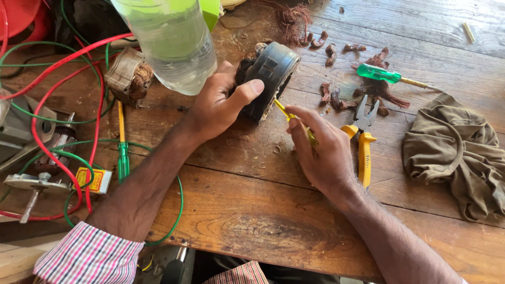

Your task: The person holds a motor stator on a wooden workbench and uses a screwdriver to pry and scrape burnt insulation and old winding material out of the stator slots, rotating the stator to work around it. Scraped debris accumulates on the bench beside the part.

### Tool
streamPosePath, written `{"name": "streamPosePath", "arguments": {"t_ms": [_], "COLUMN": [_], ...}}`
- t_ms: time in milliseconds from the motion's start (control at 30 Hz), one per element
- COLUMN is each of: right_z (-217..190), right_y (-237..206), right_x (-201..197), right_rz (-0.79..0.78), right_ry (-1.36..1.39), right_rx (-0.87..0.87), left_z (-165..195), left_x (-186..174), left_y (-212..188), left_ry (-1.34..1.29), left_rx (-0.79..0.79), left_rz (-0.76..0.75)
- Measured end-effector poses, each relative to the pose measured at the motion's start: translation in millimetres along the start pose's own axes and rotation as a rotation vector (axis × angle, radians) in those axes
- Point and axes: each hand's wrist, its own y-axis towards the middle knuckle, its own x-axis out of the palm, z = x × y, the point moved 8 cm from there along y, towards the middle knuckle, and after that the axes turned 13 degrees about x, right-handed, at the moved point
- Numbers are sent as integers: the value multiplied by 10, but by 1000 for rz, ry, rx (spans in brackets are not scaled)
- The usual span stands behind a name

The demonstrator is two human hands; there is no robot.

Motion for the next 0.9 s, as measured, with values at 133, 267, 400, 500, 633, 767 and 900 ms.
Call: {"name": "streamPosePath", "arguments": {"t_ms": [133, 267, 400, 500, 633, 767, 900], "right_z": [22, 13, 8, -16, 29, 30, 57], "right_y": [4, -3, -4, -6, 2, 1, 1], "right_x": [-16, -14, -2, -5, -3, -1, 0], "right_rz": [11, 11, 4, 11, -15, -7, -7], "right_ry": [27, 31, 26, 26, 30, 29, 30], "right_rx": [36, 58, 83, 68, 124, 105, 92], "left_z": [-156, -350, -330, -148, -178, -209, -357], "left_x": [27, 14, 19, 3, 12, 26, 57], "left_y": [-17, -49, -99, -99, -144, -118, -157], "left_ry": [-92, 21, -21, -149, -243, -514, -700], "left_rx": [-62, -180, -243, -168, -315, -248, -278], "left_rz": [-86, -168, -190, -76, 57, 192, 285]}}
